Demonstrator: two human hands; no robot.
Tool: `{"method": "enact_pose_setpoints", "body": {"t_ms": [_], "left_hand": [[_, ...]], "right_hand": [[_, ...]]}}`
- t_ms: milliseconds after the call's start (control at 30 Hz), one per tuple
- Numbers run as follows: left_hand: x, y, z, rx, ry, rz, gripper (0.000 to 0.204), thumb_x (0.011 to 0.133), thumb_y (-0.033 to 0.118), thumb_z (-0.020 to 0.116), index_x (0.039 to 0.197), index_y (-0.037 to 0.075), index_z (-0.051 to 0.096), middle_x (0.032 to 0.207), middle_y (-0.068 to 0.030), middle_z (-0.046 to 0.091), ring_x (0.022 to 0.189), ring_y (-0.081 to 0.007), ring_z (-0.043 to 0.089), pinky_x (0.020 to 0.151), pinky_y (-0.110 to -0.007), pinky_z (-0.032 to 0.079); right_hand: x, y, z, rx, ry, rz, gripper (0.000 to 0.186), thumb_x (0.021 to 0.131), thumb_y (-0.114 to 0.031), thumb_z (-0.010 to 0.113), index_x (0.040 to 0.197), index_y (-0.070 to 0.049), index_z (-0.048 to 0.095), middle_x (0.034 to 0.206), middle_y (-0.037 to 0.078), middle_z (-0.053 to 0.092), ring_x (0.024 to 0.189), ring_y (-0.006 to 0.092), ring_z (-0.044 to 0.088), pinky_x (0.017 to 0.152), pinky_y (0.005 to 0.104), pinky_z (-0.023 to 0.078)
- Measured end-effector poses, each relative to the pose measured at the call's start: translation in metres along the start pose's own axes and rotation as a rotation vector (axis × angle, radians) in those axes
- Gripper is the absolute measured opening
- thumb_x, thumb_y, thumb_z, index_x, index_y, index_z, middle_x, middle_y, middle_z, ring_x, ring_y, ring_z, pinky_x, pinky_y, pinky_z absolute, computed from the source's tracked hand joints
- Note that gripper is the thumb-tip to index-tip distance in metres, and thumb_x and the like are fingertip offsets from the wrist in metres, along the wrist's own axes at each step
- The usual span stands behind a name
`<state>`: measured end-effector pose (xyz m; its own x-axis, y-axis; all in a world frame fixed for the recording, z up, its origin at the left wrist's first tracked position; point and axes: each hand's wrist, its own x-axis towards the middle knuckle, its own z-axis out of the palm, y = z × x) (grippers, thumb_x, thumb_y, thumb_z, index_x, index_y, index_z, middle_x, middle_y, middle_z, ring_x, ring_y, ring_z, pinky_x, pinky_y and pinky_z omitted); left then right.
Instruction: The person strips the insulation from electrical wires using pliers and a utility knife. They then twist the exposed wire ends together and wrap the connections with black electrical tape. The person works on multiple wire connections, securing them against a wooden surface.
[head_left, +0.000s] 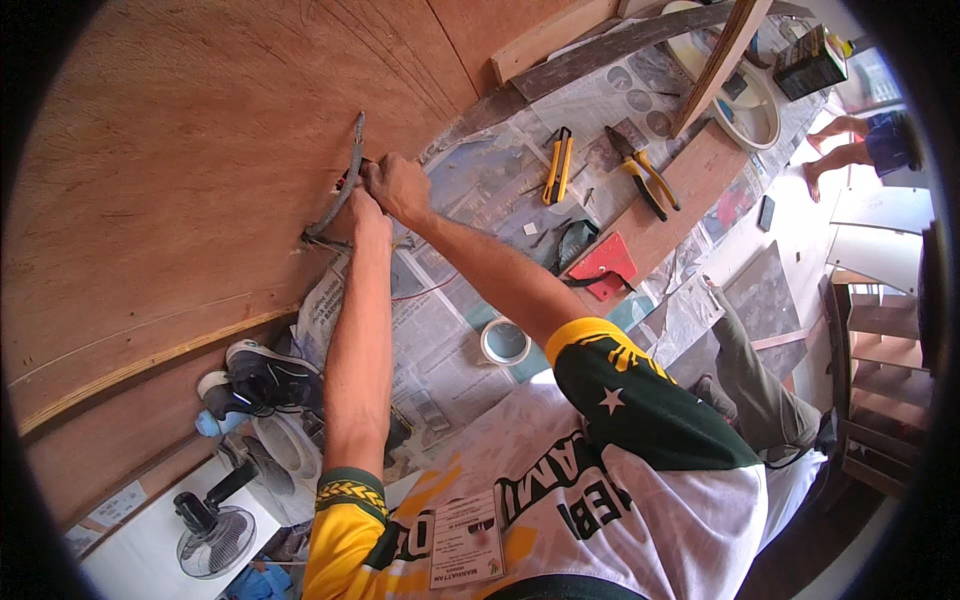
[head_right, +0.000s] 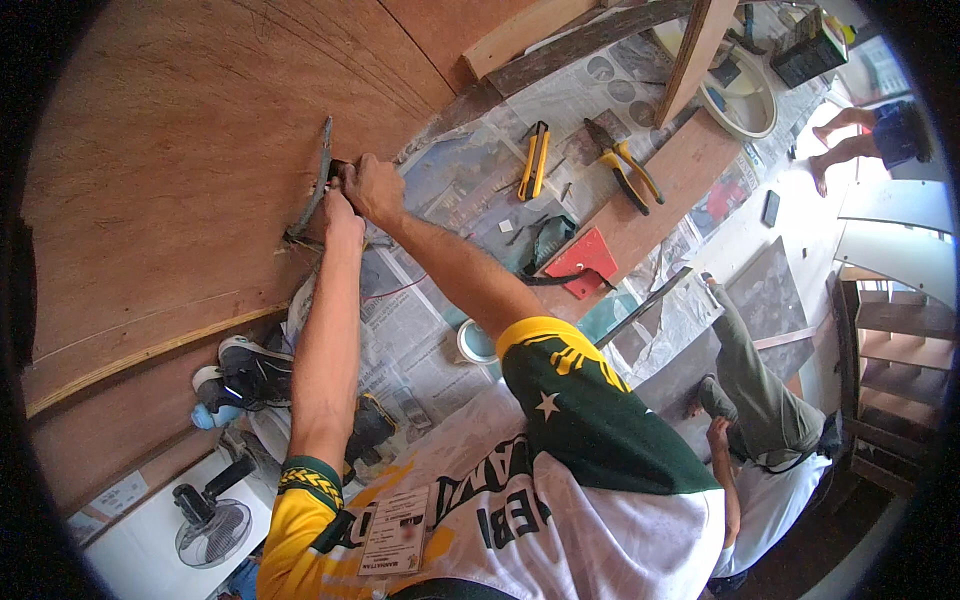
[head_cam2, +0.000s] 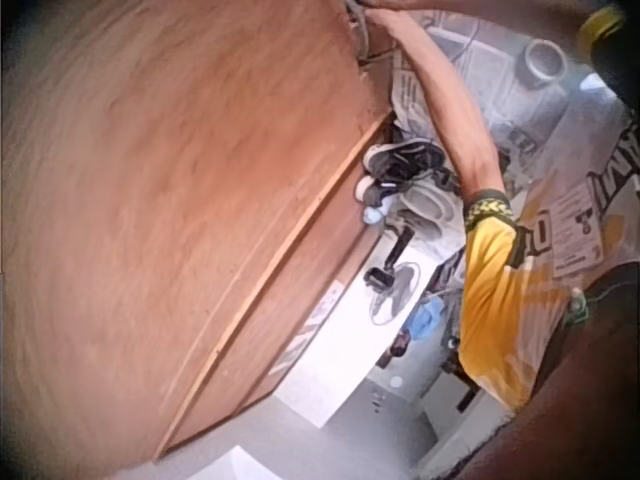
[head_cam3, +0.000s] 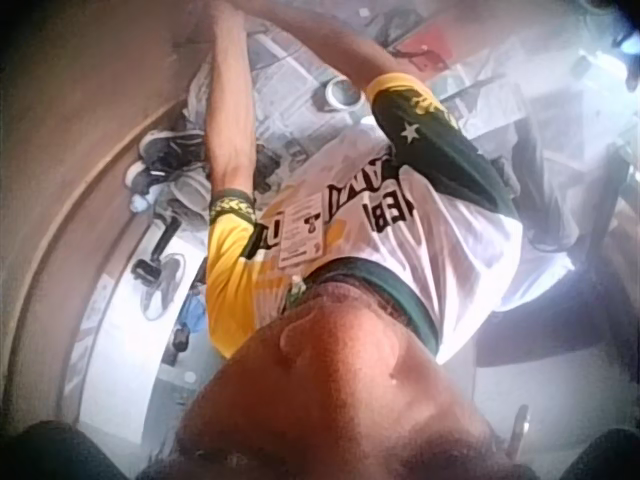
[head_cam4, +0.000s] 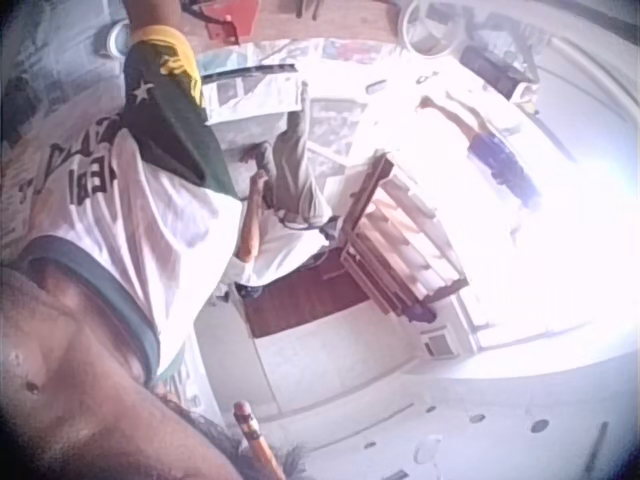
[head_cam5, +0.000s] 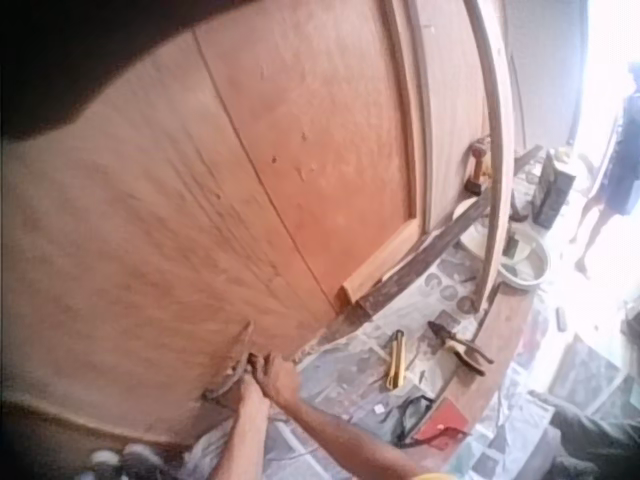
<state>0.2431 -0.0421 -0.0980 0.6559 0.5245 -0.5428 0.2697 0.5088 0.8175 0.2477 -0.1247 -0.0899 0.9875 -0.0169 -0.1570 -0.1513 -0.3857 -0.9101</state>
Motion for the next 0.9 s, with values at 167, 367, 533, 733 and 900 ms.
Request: {"method": "enact_pose_setpoints", "body": {"t_ms": [167,367,533,733,900], "left_hand": [[0.035,-0.011,-0.022,0.032,-0.116,0.058,0.041,0.113,0.032,0.047,0.139,0.004,0.062,0.147,-0.0119,0.063,0.134,-0.0269,0.06,0.116,-0.044,0.045],[0.027,-0.013,-0.021,0.124,-0.028,0.111,0.046,0.109,0.034,0.058,0.144,0.004,0.06,0.149,-0.0117,0.061,0.136,-0.026,0.059,0.114,-0.041,0.046],[-0.003,0.002,-0.027,0.223,-0.008,0.042,0.04,0.104,0.033,0.068,0.136,0.01,0.065,0.135,-0.0086,0.068,0.122,-0.0218,0.065,0.099,-0.041,0.055],[-0.034,0.03,-0.04,0.199,0.007,-0.008,0.024,0.099,0.015,0.071,0.122,0.019,0.071,0.118,0.0048,0.075,0.097,-0.0083,0.067,0.075,-0.022,0.048],[-0.029,0.022,-0.015,-0.096,0.083,0.089,0.022,0.101,0.01,0.071,0.123,0.008,0.069,0.116,-0.0051,0.074,0.099,-0.0207,0.072,0.085,-0.034,0.062]], "right_hand": [[-0.012,0.021,-0.002,-0.038,0.112,-0.443,0.045,0.098,-0.033,0.063,0.136,-0.009,0.062,0.085,0.025,0.075,0.084,0.0435,0.075,0.071,0.0552,0.057],[-0.02,0.014,-0.033,-0.471,-0.231,-0.544,0.059,0.101,-0.03,0.056,0.155,-0.01,0.044,0.077,0.018,0.075,0.071,0.0387,0.074,0.058,0.05,0.055],[-0.015,0.01,-0.02,-0.71,-0.196,-0.632,0.057,0.1,-0.03,0.058,0.151,-0.005,0.05,0.079,0.017,0.077,0.071,0.0316,0.077,0.056,0.0456,0.055],[0.016,-0.018,-0.029,-1.028,-0.351,-0.767,0.03,0.091,-0.028,0.069,0.113,-0.01,0.08,0.088,0.006,0.08,0.082,0.0282,0.079,0.056,0.0548,0.06],[0.023,-0.001,-0.03,-0.822,-0.312,-0.761,0.048,0.096,-0.026,0.063,0.14,-0.006,0.065,0.09,0.013,0.079,0.08,0.0316,0.079,0.059,0.0548,0.06]]}}
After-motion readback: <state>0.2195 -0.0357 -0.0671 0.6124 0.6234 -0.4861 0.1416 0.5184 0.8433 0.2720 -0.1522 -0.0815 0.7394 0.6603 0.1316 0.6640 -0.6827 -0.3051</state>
